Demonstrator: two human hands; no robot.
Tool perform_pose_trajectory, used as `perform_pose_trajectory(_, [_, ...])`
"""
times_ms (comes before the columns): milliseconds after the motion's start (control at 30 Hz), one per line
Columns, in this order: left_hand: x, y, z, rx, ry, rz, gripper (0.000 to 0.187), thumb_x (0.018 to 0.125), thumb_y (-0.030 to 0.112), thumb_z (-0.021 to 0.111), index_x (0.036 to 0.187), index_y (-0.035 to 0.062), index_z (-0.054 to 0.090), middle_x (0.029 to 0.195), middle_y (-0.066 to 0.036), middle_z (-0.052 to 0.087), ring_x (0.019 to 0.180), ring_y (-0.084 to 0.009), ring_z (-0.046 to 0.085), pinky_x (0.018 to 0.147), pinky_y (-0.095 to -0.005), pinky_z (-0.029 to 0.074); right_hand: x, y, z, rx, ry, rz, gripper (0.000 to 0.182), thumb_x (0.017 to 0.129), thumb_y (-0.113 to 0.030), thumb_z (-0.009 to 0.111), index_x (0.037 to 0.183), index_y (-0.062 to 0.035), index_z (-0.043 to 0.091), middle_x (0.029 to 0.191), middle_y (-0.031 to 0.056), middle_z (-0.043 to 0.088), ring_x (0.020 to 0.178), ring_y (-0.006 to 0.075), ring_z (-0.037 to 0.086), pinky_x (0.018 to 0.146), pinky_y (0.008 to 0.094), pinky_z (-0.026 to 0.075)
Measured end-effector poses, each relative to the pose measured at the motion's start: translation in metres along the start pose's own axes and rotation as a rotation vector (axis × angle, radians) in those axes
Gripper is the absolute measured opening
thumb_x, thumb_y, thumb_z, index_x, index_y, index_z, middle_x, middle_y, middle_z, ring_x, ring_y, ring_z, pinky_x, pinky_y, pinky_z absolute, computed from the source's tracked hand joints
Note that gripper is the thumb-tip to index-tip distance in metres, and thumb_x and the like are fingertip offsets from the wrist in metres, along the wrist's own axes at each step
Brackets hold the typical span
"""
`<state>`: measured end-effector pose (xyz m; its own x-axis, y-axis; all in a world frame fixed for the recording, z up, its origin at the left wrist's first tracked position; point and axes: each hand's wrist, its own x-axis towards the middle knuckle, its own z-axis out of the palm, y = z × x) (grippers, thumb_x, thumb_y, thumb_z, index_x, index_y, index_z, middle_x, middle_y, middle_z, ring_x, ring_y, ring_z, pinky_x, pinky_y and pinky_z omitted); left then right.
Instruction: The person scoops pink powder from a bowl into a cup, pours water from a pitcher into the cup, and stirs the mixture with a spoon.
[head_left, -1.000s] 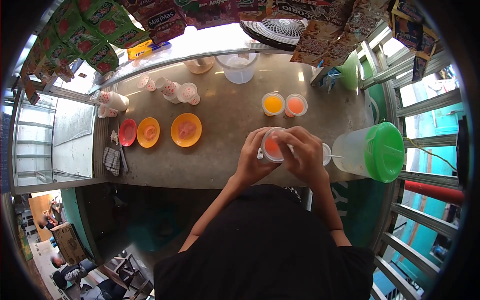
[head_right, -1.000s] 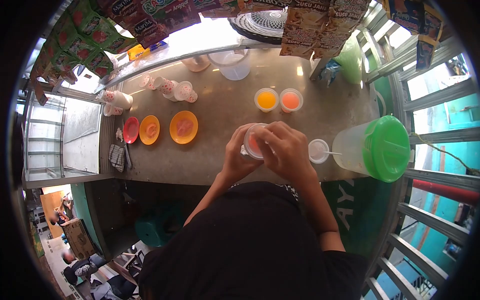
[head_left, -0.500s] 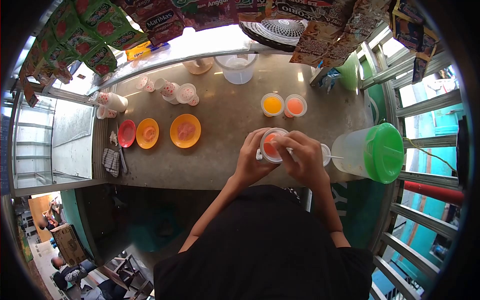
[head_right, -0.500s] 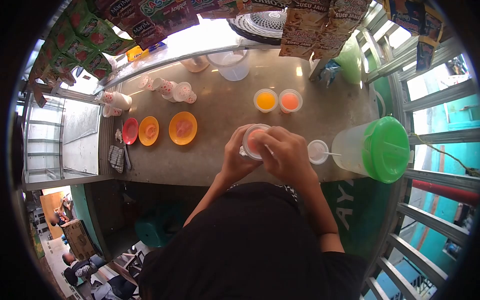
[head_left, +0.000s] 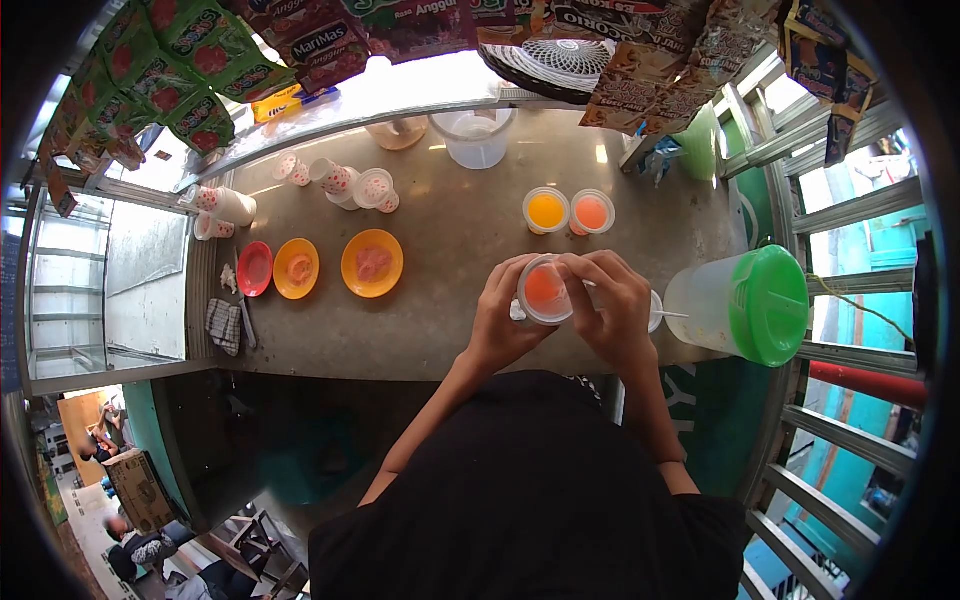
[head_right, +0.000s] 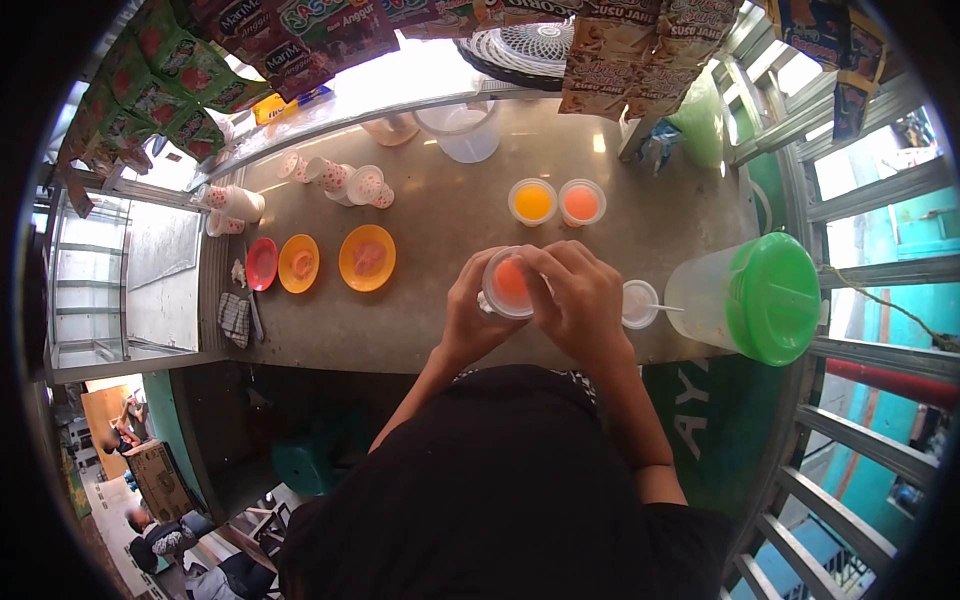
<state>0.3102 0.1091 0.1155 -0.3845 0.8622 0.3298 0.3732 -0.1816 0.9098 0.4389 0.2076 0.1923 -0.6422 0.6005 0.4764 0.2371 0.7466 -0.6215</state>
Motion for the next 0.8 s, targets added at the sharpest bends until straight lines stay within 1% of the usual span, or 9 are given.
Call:
perform_pose_trajectory(33, [0.0, -0.001, 0.0, -0.01, 0.001, -0.009, 0.068, 0.066, 0.009, 0.086, 0.127, 0.0026, 0.058, 0.127, -0.015, 0.061, 0.12, -0.0347, 0.057, 0.1, -0.0435, 0.048, -0.001, 0.0, -0.001, 0.0, -0.001, -0.001, 0.012, 0.085, -0.003, 0.072, 0.097, -0.0025, 0.071, 0.086, 0.0125, 0.069, 0.073, 0.0295, 0.068, 0.064, 0.0375, 0.053])
perform_pose_trajectory(100, [0.0, 0.0, 0.0, -0.012, -0.004, -0.02, 0.068, 0.066, 0.008, 0.086, 0.127, 0.0027, 0.058, 0.126, -0.015, 0.061, 0.12, -0.0345, 0.057, 0.101, -0.0434, 0.048, -0.003, 0.0, -0.003, 0.059, -0.119, -0.02, 0.013, 0.085, -0.003, 0.071, 0.098, -0.003, 0.072, 0.086, 0.0121, 0.069, 0.074, 0.0286, 0.069, 0.064, 0.037, 0.053])
perform_pose_trajectory(167, [-0.001, 0.001, 0.001, -0.013, -0.013, -0.032, 0.068, 0.066, 0.008, 0.086, 0.127, 0.0027, 0.058, 0.126, -0.015, 0.061, 0.12, -0.0344, 0.057, 0.101, -0.0434, 0.048, -0.003, 0.0, 0.006, 0.075, -0.08, -0.057, 0.013, 0.084, -0.005, 0.071, 0.098, -0.0053, 0.07, 0.084, 0.0101, 0.068, 0.073, 0.0281, 0.067, 0.063, 0.0377, 0.052])
perform_pose_trajectory(233, [0.0, 0.001, 0.001, 0.02, -0.002, 0.031, 0.067, 0.066, 0.008, 0.086, 0.126, 0.0028, 0.058, 0.126, -0.015, 0.061, 0.119, -0.0345, 0.058, 0.1, -0.0433, 0.048, -0.003, 0.001, 0.009, 0.095, -0.041, -0.098, 0.014, 0.083, -0.007, 0.071, 0.097, -0.0076, 0.069, 0.083, 0.0081, 0.067, 0.072, 0.0276, 0.065, 0.061, 0.0385, 0.052])
perform_pose_trajectory(300, [0.001, 0.002, 0.0, 0.015, 0.006, 0.023, 0.067, 0.066, 0.009, 0.086, 0.126, 0.0028, 0.058, 0.126, -0.015, 0.061, 0.119, -0.0344, 0.058, 0.1, -0.0432, 0.048, -0.003, 0.003, 0.006, 0.047, 0.03, -0.014, 0.013, 0.083, -0.007, 0.071, 0.097, -0.0076, 0.069, 0.082, 0.008, 0.067, 0.073, 0.0275, 0.065, 0.061, 0.0382, 0.052])
perform_pose_trajectory(433, [0.0, 0.001, -0.002, -0.014, -0.001, -0.005, 0.067, 0.066, 0.008, 0.086, 0.126, 0.003, 0.058, 0.126, -0.015, 0.061, 0.119, -0.0342, 0.057, 0.1, -0.043, 0.048, -0.005, -0.003, -0.002, -0.002, -0.053, 0.016, 0.014, 0.085, -0.002, 0.071, 0.098, -0.0043, 0.072, 0.086, 0.0121, 0.069, 0.074, 0.0283, 0.068, 0.064, 0.0369, 0.053])
perform_pose_trajectory(500, [-0.001, 0.0, 0.0, -0.002, -0.008, 0.009, 0.067, 0.066, 0.008, 0.086, 0.126, 0.0028, 0.058, 0.126, -0.015, 0.061, 0.119, -0.0342, 0.057, 0.1, -0.0431, 0.048, -0.006, -0.006, 0.004, 0.095, -0.083, -0.069, 0.014, 0.085, -0.001, 0.07, 0.098, -0.0045, 0.072, 0.086, 0.0118, 0.069, 0.074, 0.0278, 0.068, 0.064, 0.0369, 0.053])
perform_pose_trajectory(733, [-0.001, 0.0, -0.003, 0.007, -0.012, 0.011, 0.067, 0.065, 0.009, 0.087, 0.126, 0.0022, 0.058, 0.126, -0.015, 0.061, 0.119, -0.0348, 0.057, 0.1, -0.0431, 0.048, -0.004, -0.002, 0.001, -0.014, 0.031, 0.013, 0.014, 0.083, -0.001, 0.071, 0.097, -0.004, 0.072, 0.085, 0.0118, 0.069, 0.073, 0.029, 0.067, 0.065, 0.0373, 0.053])
perform_pose_trajectory(800, [-0.001, 0.0, -0.002, 0.005, -0.015, 0.013, 0.068, 0.065, 0.008, 0.087, 0.126, 0.0022, 0.058, 0.126, -0.015, 0.061, 0.119, -0.0349, 0.057, 0.1, -0.0432, 0.048, -0.006, -0.006, 0.0, 0.069, -0.084, -0.065, 0.013, 0.083, -0.001, 0.071, 0.096, -0.0039, 0.072, 0.083, 0.0113, 0.068, 0.072, 0.0288, 0.067, 0.065, 0.0372, 0.053])
